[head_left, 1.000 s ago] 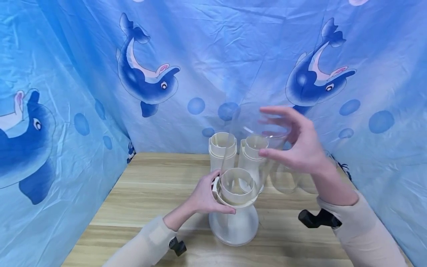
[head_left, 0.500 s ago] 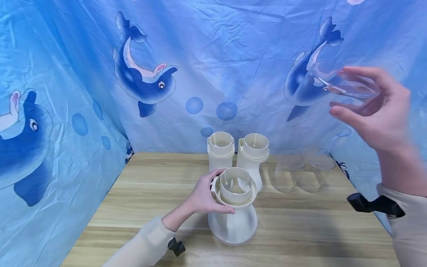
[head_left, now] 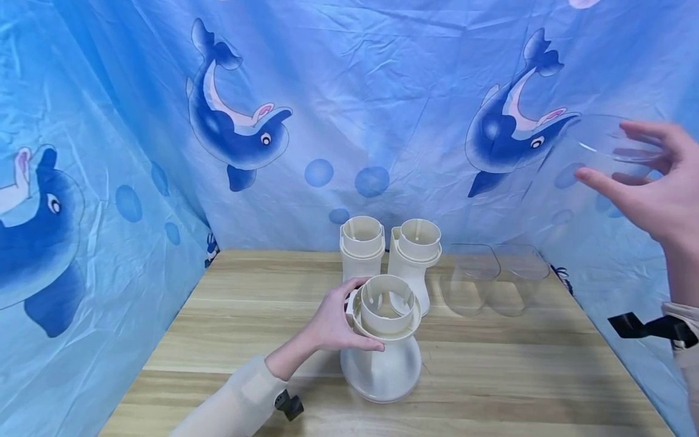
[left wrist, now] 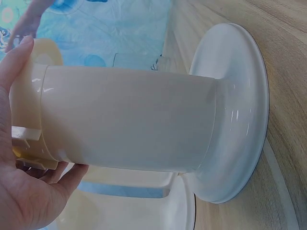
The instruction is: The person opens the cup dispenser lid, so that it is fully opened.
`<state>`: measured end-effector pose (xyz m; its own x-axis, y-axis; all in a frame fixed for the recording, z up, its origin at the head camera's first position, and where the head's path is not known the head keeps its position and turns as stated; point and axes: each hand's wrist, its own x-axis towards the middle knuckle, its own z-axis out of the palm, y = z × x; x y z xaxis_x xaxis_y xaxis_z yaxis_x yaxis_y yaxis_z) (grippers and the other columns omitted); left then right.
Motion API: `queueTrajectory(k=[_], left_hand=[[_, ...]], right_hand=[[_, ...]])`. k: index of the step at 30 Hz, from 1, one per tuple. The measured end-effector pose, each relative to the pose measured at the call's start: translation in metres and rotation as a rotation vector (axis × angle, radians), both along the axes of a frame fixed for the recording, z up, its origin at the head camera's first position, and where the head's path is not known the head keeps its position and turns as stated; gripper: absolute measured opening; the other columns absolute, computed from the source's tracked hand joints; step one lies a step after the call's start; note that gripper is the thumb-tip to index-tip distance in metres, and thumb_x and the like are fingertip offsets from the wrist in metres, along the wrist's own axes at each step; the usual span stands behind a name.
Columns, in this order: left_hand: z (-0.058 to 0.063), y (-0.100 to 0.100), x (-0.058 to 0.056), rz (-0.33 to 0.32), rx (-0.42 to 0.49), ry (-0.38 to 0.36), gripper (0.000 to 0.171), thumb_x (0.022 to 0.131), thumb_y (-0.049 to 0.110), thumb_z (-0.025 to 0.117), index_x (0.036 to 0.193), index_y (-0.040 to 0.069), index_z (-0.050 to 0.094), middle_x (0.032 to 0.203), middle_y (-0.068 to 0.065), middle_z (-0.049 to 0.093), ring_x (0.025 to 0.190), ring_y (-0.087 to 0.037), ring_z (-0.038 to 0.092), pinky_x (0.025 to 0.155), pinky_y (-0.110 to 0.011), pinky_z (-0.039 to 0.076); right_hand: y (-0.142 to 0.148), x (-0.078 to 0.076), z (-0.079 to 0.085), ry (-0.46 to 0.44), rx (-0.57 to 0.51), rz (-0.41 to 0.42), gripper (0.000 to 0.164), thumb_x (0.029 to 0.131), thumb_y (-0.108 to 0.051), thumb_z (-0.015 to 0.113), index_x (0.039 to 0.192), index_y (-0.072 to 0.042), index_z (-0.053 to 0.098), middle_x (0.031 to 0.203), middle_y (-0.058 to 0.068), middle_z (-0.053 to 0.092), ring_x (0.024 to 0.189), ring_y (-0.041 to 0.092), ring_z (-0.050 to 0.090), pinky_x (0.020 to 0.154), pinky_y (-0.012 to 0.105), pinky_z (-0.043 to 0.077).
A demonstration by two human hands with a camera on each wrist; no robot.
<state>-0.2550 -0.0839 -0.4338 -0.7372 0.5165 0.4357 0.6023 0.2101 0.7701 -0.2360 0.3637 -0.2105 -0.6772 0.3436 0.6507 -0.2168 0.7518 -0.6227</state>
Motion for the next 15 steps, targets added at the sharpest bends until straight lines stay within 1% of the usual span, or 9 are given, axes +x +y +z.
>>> queueTrajectory(k=[2,5,11,15], left_hand=[[0.001,0.0,0.0,0.002,-0.005,-0.01,0.108,0.053,0.025,0.106,0.148,0.017,0.055,0.133,0.001,0.07,0.119,-0.014,0.068,0.1,-0.03,0.06],[0.001,0.0,0.0,0.004,-0.007,-0.009,0.108,0.053,0.025,0.106,0.148,0.016,0.055,0.133,0.0,0.071,0.119,-0.017,0.068,0.1,-0.03,0.06],[0.001,-0.001,0.001,0.005,-0.007,-0.011,0.109,0.052,0.025,0.106,0.148,0.016,0.055,0.133,-0.001,0.071,0.119,-0.02,0.068,0.1,-0.03,0.06],[0.001,-0.001,0.002,0.0,-0.009,-0.021,0.109,0.053,0.025,0.106,0.149,0.017,0.054,0.134,-0.002,0.07,0.119,-0.017,0.068,0.099,-0.03,0.06]], right_hand=[[0.007,-0.003,-0.005,-0.025,0.007,-0.045,0.073,0.094,-0.028,0.082,0.158,-0.039,0.047,0.167,-0.008,0.045,0.146,0.006,0.052,0.115,0.014,0.044],[0.018,-0.007,-0.012,-0.044,0.014,-0.088,0.075,0.094,-0.031,0.081,0.159,-0.04,0.044,0.169,-0.009,0.041,0.151,0.01,0.048,0.12,0.018,0.041],[0.036,-0.013,-0.027,-0.115,0.02,-0.169,0.078,0.096,-0.04,0.077,0.163,-0.043,0.036,0.174,-0.003,0.032,0.157,0.027,0.04,0.127,0.027,0.035],[0.045,-0.015,-0.038,-0.135,0.008,-0.203,0.08,0.097,-0.042,0.075,0.164,-0.044,0.031,0.176,-0.003,0.029,0.159,0.032,0.037,0.129,0.031,0.033]])
